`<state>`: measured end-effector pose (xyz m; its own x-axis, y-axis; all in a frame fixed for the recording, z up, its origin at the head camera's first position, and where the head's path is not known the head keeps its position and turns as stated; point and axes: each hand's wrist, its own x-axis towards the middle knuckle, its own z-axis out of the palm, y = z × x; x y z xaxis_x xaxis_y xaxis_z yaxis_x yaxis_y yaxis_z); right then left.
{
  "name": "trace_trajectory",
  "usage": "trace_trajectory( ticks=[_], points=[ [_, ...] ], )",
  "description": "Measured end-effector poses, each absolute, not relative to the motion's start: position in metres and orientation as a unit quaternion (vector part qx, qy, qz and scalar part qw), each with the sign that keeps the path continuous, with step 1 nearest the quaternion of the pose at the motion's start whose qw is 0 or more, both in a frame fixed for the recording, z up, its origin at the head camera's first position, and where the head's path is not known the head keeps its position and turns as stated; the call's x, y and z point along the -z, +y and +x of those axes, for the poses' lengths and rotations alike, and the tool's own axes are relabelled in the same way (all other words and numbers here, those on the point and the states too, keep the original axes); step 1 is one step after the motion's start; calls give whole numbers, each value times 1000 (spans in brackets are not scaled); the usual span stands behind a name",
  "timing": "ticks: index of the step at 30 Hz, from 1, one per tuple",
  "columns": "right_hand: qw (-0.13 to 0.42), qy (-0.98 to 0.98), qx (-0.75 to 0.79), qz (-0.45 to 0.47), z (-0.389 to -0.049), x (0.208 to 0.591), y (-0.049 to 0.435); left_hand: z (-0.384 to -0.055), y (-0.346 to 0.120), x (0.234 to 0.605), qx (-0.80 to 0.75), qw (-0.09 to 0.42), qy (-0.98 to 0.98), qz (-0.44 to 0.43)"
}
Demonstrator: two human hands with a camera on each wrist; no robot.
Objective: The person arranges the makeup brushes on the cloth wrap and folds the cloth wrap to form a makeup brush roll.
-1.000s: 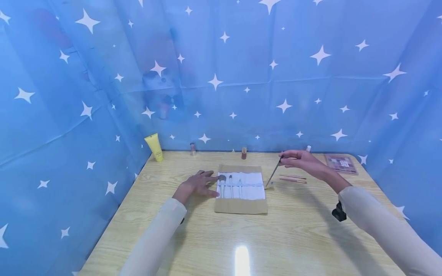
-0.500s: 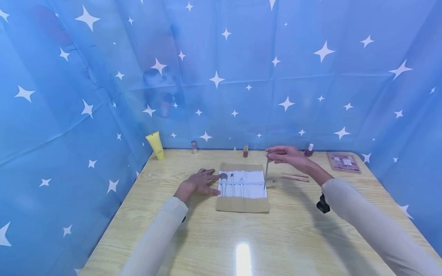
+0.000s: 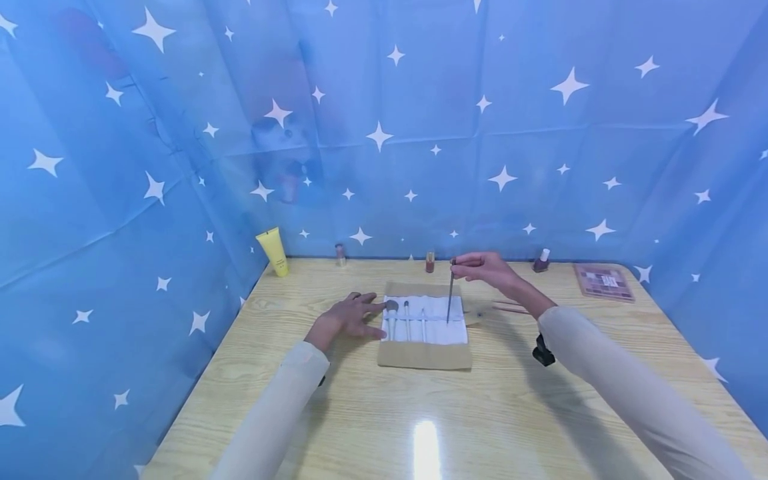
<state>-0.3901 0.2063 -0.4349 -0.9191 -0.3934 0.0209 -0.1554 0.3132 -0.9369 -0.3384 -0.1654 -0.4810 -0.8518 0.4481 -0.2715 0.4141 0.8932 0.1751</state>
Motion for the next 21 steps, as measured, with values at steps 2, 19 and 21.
trace_trajectory(
  ticks=[2,19,21],
  points=[
    [98,805,560,-168,-392,437,202,-338,-165,480,-56,154,961,224],
    [89,798,583,-122,-409,449,178,-337,-164,478,-56,153,961,224],
    [87,798,584,-118,-410,450,175,-338,-165,478,-56,156,961,223]
  ],
)
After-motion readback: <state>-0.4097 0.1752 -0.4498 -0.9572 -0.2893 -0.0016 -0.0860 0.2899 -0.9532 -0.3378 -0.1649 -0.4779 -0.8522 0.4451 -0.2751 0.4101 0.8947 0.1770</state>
